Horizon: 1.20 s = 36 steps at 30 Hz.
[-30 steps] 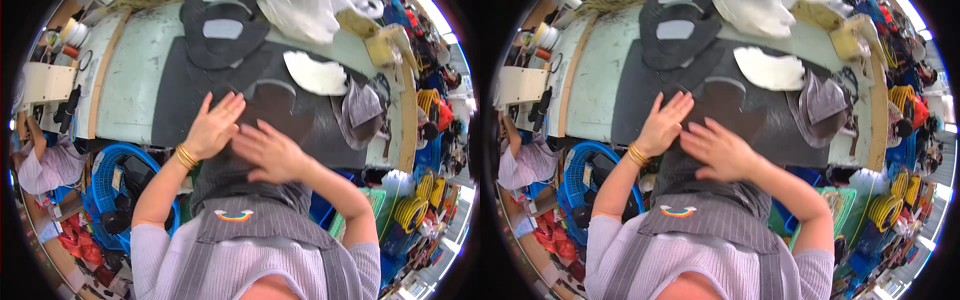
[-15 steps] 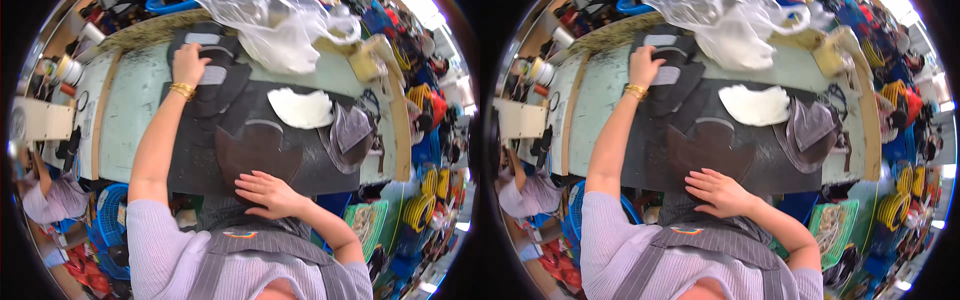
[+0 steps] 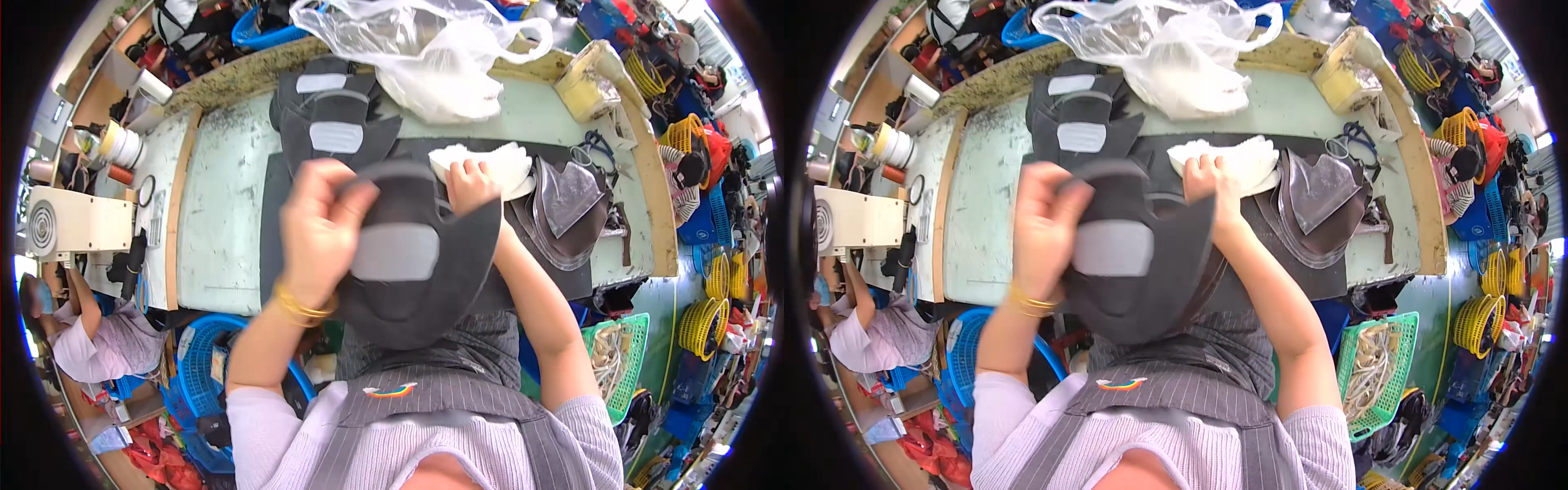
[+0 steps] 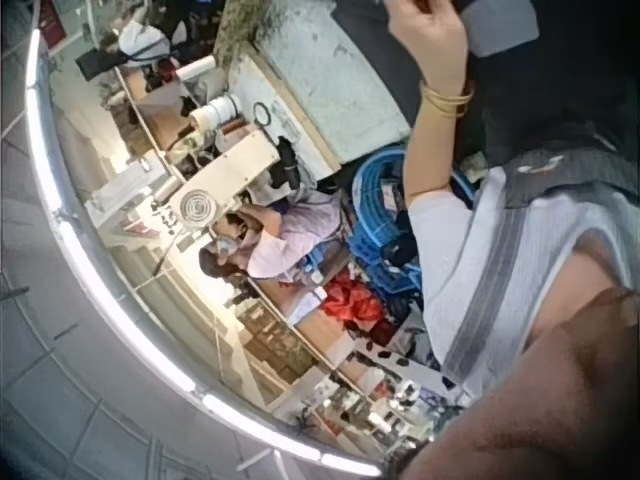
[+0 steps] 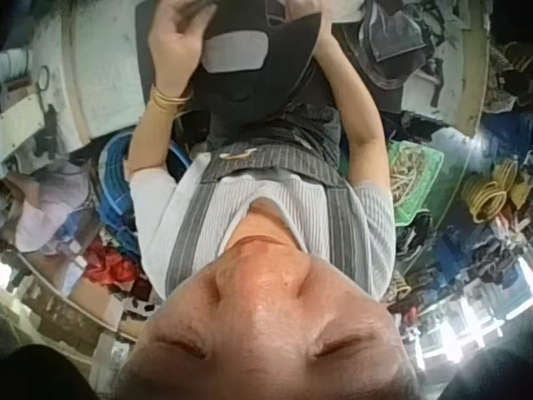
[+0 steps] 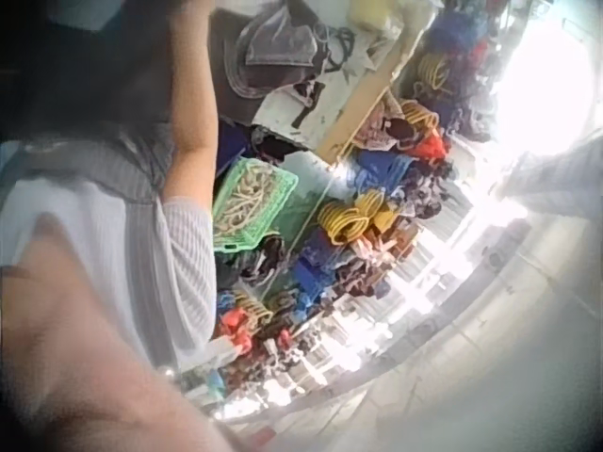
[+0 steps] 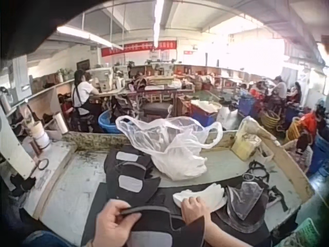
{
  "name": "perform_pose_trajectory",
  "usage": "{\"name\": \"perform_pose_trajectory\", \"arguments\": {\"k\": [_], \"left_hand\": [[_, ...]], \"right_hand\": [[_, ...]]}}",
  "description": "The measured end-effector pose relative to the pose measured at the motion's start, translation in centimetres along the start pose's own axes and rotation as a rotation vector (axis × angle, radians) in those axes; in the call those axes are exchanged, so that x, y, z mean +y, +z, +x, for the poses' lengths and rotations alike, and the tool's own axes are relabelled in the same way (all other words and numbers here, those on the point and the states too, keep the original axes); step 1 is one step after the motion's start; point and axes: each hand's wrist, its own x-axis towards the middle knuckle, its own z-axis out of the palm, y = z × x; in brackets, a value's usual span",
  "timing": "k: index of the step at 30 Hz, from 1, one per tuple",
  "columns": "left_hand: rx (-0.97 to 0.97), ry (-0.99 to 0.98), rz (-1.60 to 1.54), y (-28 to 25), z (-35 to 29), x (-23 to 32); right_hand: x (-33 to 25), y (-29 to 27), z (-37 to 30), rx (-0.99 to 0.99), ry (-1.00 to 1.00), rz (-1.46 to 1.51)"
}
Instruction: The recorder is preparing shoe upper components by peeling off protective adhesive layers and aligning the parts on a workbench.
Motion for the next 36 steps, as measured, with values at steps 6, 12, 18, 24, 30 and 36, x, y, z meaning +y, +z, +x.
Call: {"name": "perform_pose_trajectory", "arguments": {"k": [6, 12, 18, 24, 30, 36], "left_hand": [[-0.189, 0.309, 0.347, 7.4, -2.0, -4.1], [-0.512, 0.264, 0.455, 14.1, -0.3, -6.0], [-0.357, 0.403, 0.36, 13.8, 0.5, -4.9], [-0.193, -0.081, -0.346, 10.5, -3.3, 2.2], [-0.078, -0.157, -0.378, 6.9, -4.5, 2.5], [-0.013, -0.267, -0.105, 4.3, -5.0, -0.1]], "right_hand": [[4.4, 0.9, 0.7, -0.133, 0.464, 0.962], [5.0, -1.9, 0.4, 0.223, 0.809, 1.453], [5.2, -12.4, 0.9, 0.757, 0.284, 0.341], [-1.4, -10.8, -3.3, 0.166, 0.371, 1.265], [-4.0, -12.3, -3.4, -0.068, 0.232, 1.301], [-3.2, -9.8, -2.8, 0.163, 0.282, 0.861]]}}
